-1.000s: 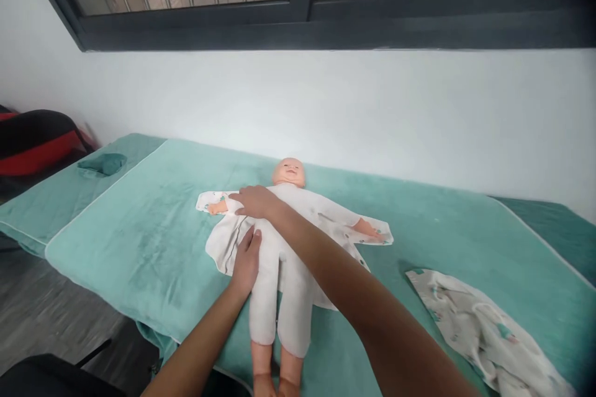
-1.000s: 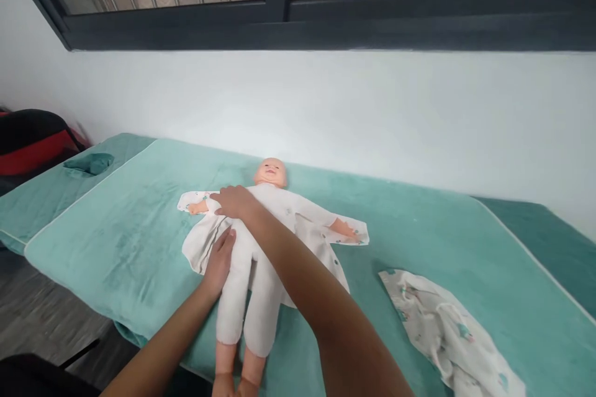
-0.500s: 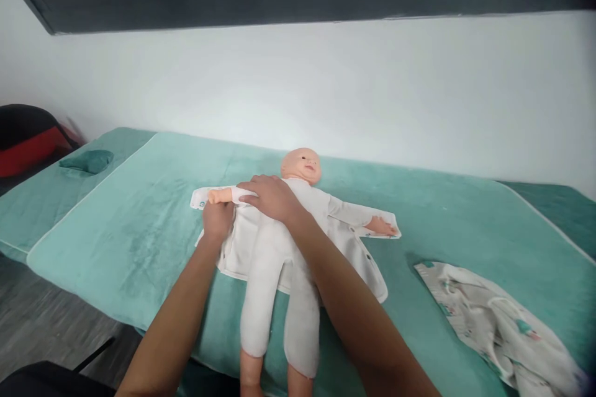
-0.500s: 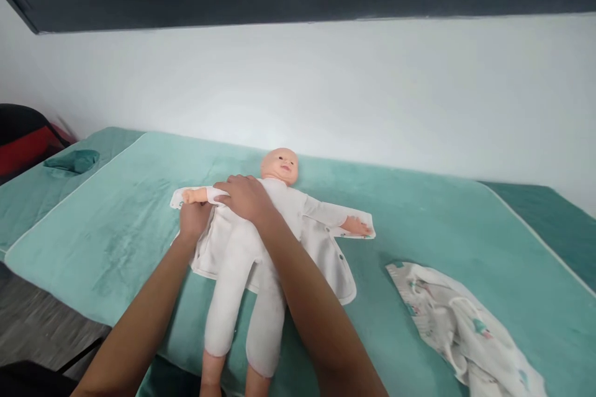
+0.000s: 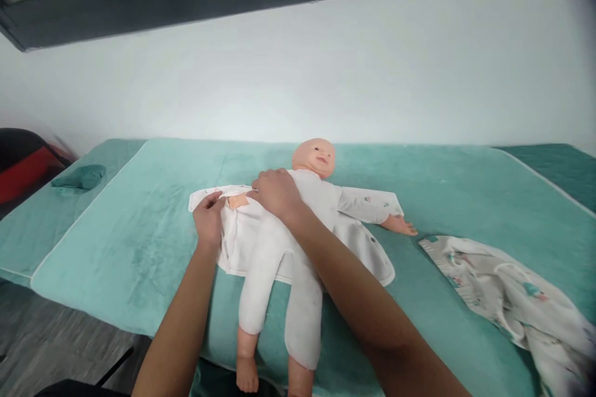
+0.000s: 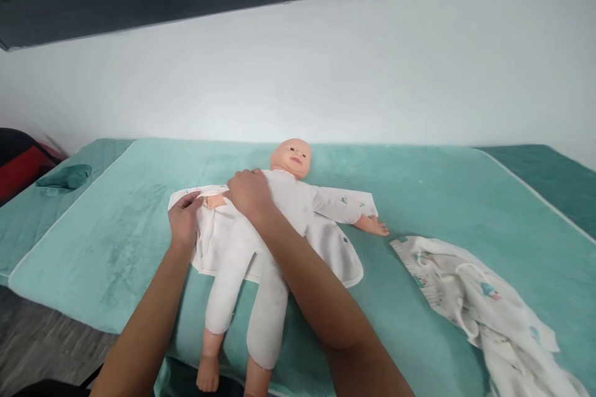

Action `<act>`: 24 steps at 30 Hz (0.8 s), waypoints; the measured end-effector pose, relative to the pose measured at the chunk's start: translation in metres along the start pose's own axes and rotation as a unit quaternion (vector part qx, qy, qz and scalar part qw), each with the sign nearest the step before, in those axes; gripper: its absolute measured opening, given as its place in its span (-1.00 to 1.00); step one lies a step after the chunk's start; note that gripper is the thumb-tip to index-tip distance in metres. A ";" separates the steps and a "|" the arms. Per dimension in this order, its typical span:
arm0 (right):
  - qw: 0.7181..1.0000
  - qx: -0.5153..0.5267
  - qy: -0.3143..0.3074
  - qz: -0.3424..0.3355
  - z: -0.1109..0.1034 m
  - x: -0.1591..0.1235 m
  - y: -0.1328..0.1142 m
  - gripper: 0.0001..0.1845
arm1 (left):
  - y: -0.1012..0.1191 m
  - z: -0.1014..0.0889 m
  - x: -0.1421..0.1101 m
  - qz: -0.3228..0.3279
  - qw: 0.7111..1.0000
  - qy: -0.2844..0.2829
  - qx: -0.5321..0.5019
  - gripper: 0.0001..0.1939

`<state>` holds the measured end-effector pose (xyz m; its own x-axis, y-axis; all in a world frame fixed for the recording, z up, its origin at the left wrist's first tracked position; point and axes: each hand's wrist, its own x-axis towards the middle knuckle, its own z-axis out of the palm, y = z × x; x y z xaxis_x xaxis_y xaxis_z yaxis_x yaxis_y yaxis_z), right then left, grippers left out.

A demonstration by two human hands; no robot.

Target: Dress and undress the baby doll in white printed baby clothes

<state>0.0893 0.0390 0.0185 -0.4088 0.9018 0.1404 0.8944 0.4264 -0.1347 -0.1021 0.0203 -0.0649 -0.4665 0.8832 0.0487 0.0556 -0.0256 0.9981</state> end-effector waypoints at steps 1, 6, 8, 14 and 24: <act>1.000 -0.008 -0.003 -0.004 0.001 0.000 -0.001 -0.64 | 0.000 0.001 -0.001 0.012 1.000 0.000 0.017 -0.67; 1.000 -0.020 0.016 -0.017 0.011 0.008 -0.012 -0.66 | 0.000 0.010 -0.011 0.130 0.988 -0.029 0.080 -0.72; 1.000 -0.019 0.007 -0.014 0.016 0.015 -0.021 -0.72 | 0.002 0.013 -0.018 0.199 0.974 -0.047 0.094 -0.73; 0.999 0.033 0.034 -0.024 0.010 0.007 -0.029 -0.73 | 0.001 0.015 -0.023 0.236 0.959 -0.050 0.152 -0.69; 0.873 0.277 0.291 0.277 0.037 -0.136 0.062 -0.60 | 0.001 0.015 -0.019 0.195 0.929 0.005 0.314 -0.65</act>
<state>0.1934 -0.0549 -0.0455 0.3641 0.8602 0.3570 0.6355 0.0508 -0.7704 -0.0802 0.0103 -0.0650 -0.3111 0.8597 0.4051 0.7245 -0.0613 0.6865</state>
